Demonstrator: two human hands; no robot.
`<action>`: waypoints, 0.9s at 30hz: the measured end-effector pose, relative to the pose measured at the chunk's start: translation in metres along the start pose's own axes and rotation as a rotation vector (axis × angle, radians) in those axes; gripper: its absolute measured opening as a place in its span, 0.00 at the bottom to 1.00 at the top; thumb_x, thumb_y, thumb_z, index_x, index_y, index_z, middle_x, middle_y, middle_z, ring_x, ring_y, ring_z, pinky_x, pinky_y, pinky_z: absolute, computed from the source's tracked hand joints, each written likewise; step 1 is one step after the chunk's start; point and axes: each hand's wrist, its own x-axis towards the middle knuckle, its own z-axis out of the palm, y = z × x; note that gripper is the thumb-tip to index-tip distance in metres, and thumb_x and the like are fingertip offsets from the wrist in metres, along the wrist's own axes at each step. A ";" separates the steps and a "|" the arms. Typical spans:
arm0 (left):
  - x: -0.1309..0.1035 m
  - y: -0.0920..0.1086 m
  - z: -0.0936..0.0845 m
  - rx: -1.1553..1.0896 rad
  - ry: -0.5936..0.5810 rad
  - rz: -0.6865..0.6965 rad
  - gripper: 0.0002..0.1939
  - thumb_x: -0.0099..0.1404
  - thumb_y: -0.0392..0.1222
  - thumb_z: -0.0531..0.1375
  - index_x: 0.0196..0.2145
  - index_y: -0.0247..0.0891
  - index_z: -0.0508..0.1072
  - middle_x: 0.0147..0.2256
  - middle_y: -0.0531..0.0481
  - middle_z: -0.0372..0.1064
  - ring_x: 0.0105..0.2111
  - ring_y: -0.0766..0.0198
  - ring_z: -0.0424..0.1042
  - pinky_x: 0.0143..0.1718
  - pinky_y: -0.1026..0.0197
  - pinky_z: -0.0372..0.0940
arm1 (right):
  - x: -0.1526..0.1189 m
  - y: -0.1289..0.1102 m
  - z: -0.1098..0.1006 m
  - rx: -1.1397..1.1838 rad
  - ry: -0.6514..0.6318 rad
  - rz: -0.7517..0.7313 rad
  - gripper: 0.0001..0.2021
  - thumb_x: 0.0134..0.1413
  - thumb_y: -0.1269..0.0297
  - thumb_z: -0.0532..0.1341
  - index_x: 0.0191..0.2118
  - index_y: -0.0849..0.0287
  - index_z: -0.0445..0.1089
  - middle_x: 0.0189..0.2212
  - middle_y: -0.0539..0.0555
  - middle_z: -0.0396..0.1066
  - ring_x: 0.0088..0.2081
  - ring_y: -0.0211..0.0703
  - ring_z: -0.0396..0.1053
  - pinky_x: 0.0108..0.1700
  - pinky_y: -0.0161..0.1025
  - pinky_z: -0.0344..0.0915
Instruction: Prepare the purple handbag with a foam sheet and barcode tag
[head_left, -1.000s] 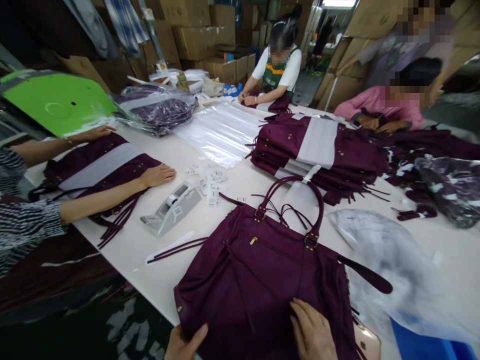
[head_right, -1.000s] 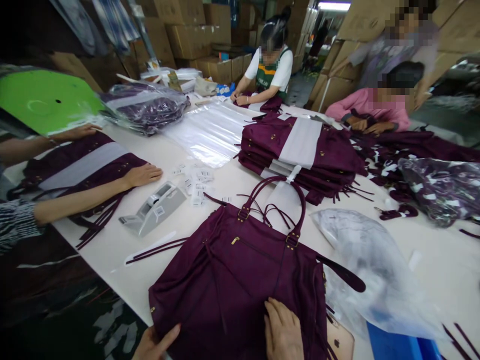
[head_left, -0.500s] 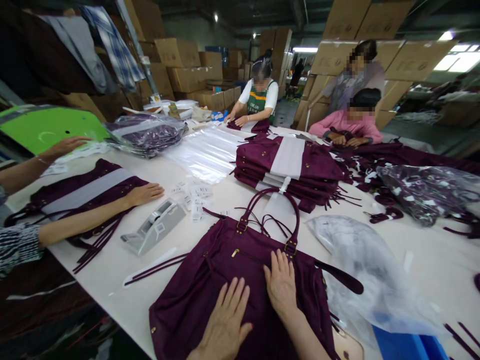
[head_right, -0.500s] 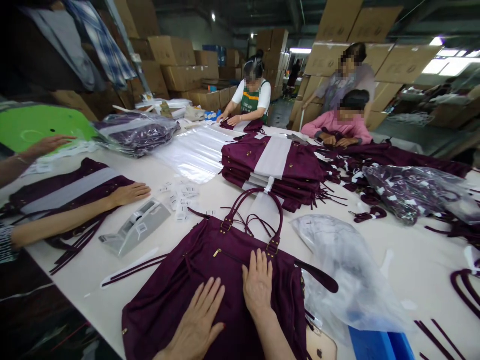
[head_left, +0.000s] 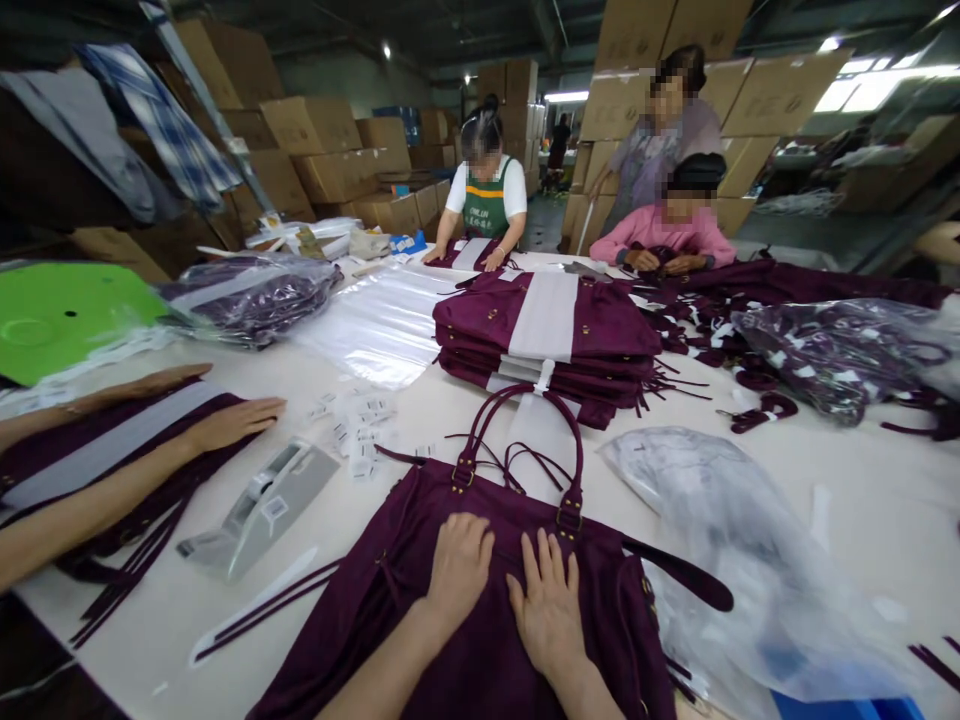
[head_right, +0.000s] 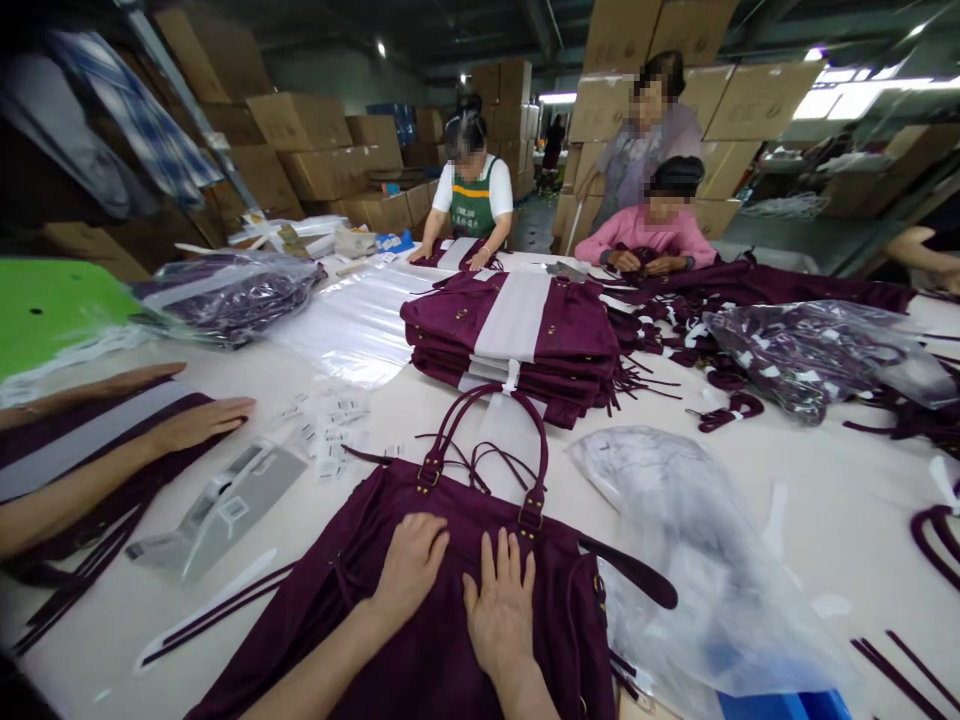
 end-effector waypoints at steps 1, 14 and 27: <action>0.025 0.007 -0.002 0.009 -0.010 -0.069 0.14 0.65 0.38 0.46 0.38 0.35 0.70 0.39 0.46 0.68 0.41 0.60 0.64 0.44 0.58 0.58 | -0.001 0.001 0.001 -0.004 0.007 -0.002 0.27 0.58 0.51 0.45 0.58 0.61 0.53 0.59 0.62 0.48 0.60 0.56 0.43 0.58 0.57 0.39; 0.135 0.035 0.040 -0.149 -0.139 -0.382 0.07 0.51 0.33 0.55 0.28 0.29 0.71 0.36 0.34 0.70 0.42 0.49 0.66 0.43 0.49 0.54 | -0.005 -0.001 0.005 -0.033 0.110 0.042 0.25 0.56 0.52 0.48 0.56 0.58 0.58 0.58 0.58 0.53 0.58 0.52 0.50 0.58 0.54 0.41; 0.143 0.016 0.049 -1.147 -0.186 -0.284 0.06 0.56 0.43 0.51 0.28 0.38 0.59 0.17 0.60 0.53 0.18 0.73 0.58 0.25 0.67 0.62 | 0.038 -0.012 -0.006 -0.043 0.021 0.119 0.24 0.56 0.58 0.50 0.55 0.64 0.58 0.58 0.64 0.51 0.59 0.57 0.47 0.58 0.58 0.41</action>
